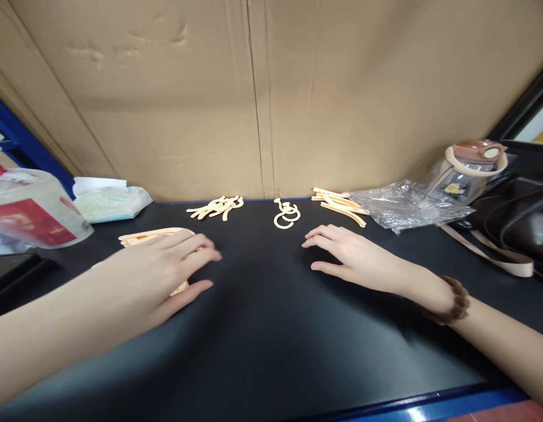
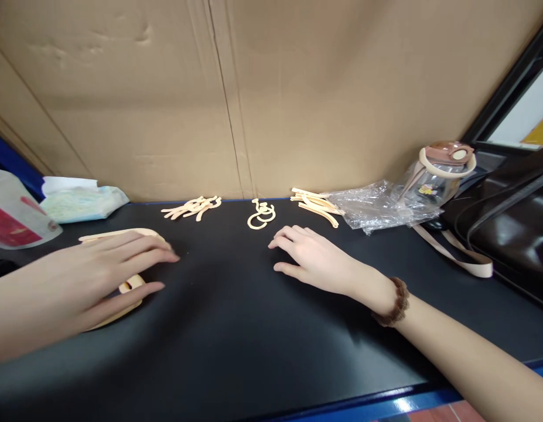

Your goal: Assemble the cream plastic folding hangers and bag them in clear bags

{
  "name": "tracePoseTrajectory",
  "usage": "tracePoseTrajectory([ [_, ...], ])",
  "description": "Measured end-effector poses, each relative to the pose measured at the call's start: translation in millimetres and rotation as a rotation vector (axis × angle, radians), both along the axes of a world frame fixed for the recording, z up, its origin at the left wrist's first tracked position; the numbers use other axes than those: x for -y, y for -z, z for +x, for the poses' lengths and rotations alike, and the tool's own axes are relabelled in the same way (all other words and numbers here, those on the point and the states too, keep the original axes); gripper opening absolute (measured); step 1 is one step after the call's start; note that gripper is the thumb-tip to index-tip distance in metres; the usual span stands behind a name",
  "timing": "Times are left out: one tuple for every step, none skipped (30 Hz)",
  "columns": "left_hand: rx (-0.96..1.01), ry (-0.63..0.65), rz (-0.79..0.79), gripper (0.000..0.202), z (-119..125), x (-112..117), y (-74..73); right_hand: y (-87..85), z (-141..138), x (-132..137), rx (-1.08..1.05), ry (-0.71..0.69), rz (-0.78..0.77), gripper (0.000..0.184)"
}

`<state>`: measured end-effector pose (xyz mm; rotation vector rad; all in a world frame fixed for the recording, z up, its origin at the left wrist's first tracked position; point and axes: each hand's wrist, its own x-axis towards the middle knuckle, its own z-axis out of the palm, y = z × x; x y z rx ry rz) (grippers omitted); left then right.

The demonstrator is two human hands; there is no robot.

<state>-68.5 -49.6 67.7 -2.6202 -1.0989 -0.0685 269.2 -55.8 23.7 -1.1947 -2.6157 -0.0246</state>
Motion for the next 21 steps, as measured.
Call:
tracePoseTrajectory([
  [-0.068,0.043,-0.019,0.034,14.8,-6.9,0.9,0.3,0.7,-0.9,-0.003,0.008,-0.005,0.032],
  [-0.097,0.100,-0.024,0.036,29.4,-14.7,2.9,0.4,1.3,-1.8,-0.006,0.017,-0.010,0.032],
  [-0.103,0.132,-0.019,0.038,43.3,-22.8,6.0,0.5,1.9,-2.5,-0.008,0.024,-0.014,0.031],
  [-0.096,0.147,-0.009,0.041,56.2,-30.9,9.7,0.4,2.4,-3.2,-0.009,0.029,-0.019,0.031],
  [-0.089,0.158,-0.007,0.044,68.1,-38.4,13.7,0.2,2.9,-3.8,-0.009,0.032,-0.023,0.031],
  [-0.099,0.169,-0.025,0.046,78.8,-44.7,17.6,-0.1,3.5,-4.3,-0.007,0.033,-0.026,0.031],
  [-0.115,0.174,-0.040,0.048,88.1,-49.4,21.1,-0.4,4.0,-4.7,-0.005,0.035,-0.026,0.031],
  [-0.133,0.163,-0.056,0.050,95.9,-52.1,24.1,-0.7,4.6,-5.0,-0.003,0.037,-0.027,0.031],
  [-0.142,0.143,-0.066,0.052,102.4,-52.9,26.5,-1.1,5.2,-5.1,0.000,0.039,-0.025,0.031],
  [-0.146,0.120,-0.067,0.054,107.5,-51.8,28.4,-1.5,5.7,-5.1,0.004,0.040,-0.022,0.031],
  [-0.146,0.097,-0.065,0.056,111.4,-49.1,29.9,-1.8,6.1,-4.9,0.007,0.039,-0.015,0.031],
  [-0.145,0.076,-0.058,0.058,114.2,-45.4,31.0,-2.1,6.3,-4.6,0.009,0.036,-0.006,0.031],
  [-0.143,0.058,-0.051,0.060,116.1,-41.0,31.9,-2.2,6.4,-4.2,0.010,0.031,0.003,0.031],
  [-0.142,0.038,-0.046,0.061,117.4,-36.4,32.6,-2.2,6.2,-3.8,0.010,0.026,0.012,0.031],
  [-0.140,0.014,-0.041,0.063,118.0,-31.6,33.2,-2.0,5.9,-3.3,0.010,0.020,0.018,0.030],
  [-0.137,-0.014,-0.039,0.063,118.3,-26.9,33.7,-1.7,5.5,-2.9,0.009,0.014,0.022,0.030],
  [-0.134,-0.043,-0.039,0.064,118.3,-22.1,34.2,-1.2,5.0,-2.5,0.009,0.009,0.024,0.030],
  [-0.131,-0.065,-0.045,0.064,118.2,-17.0,34.6,-0.8,4.5,-2.3,0.009,0.006,0.024,0.029],
  [-0.125,-0.079,-0.052,0.064,117.9,-11.3,35.1,-0.4,4.0,-2.2,0.008,0.003,0.025,0.029],
  [-0.116,-0.076,-0.062,0.064,117.5,-4.9,35.4,-0.1,3.5,-2.2,0.007,0.002,0.027,0.029],
  [-0.103,-0.058,-0.074,0.063,117.3,2.2,35.5,0.1,3.1,-2.2,0.005,0.000,0.028,0.029],
])
